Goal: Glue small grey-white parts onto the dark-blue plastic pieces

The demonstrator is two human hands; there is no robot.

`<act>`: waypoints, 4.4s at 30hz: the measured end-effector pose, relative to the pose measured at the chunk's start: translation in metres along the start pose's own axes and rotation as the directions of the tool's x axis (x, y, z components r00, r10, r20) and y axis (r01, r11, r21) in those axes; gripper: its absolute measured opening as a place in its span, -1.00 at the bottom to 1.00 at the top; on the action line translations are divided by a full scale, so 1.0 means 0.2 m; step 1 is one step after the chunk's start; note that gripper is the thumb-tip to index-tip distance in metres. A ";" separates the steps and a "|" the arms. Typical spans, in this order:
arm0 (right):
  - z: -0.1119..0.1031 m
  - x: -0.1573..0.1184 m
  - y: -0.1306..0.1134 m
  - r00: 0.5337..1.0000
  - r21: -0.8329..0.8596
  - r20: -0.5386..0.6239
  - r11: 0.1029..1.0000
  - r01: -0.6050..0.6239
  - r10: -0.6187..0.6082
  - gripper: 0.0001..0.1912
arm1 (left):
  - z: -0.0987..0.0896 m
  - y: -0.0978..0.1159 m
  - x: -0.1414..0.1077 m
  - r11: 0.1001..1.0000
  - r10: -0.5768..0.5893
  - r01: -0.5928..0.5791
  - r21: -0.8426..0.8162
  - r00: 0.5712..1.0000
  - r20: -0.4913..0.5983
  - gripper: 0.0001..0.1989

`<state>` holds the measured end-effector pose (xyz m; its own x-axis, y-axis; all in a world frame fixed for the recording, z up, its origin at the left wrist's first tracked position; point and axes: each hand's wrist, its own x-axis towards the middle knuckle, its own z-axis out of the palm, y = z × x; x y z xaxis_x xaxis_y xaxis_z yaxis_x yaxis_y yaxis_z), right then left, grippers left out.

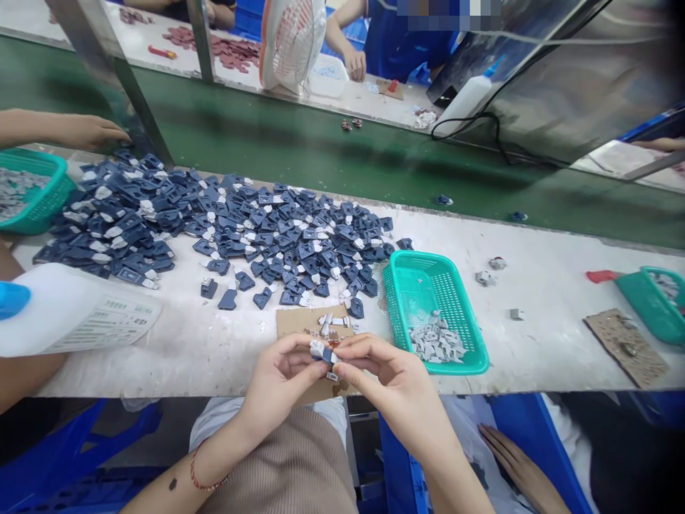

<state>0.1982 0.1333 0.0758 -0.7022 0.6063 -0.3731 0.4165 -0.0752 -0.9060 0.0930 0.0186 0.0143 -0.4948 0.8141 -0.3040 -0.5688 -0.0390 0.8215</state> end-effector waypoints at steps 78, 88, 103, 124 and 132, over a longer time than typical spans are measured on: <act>-1.14 0.33 0.40 0.826 -0.933 0.190 0.165 0.321 -0.531 -0.74 | 0.62 0.43 1.98 -0.279 0.186 -0.396 0.875 0.871 0.454 -0.64; -1.10 0.30 0.40 0.854 -0.957 0.200 0.092 0.275 -0.480 -0.78 | 0.73 0.35 1.99 -0.079 0.146 -0.349 0.934 0.922 0.358 -0.73; -1.03 0.31 0.39 0.874 -0.959 0.115 0.177 0.222 -0.471 -0.80 | 0.34 0.54 0.87 0.868 0.100 -0.128 0.480 0.991 0.084 -0.56; -0.86 0.36 0.42 0.880 -0.931 0.017 0.314 0.187 -0.474 -0.69 | -0.13 0.07 -0.07 0.956 -0.265 0.284 0.077 0.944 -0.194 -0.67; -0.66 0.21 0.26 0.845 -0.867 -0.036 0.437 0.239 -0.533 -0.76 | -0.16 0.01 -0.10 0.969 -0.229 0.240 0.062 0.962 -0.151 -0.76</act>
<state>0.2661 0.2589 0.0383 -0.7950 0.5810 0.1747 0.5150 0.7985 -0.3117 0.0807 -0.0161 0.0061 -0.4450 0.7042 -0.5533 -0.6291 0.1939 0.7527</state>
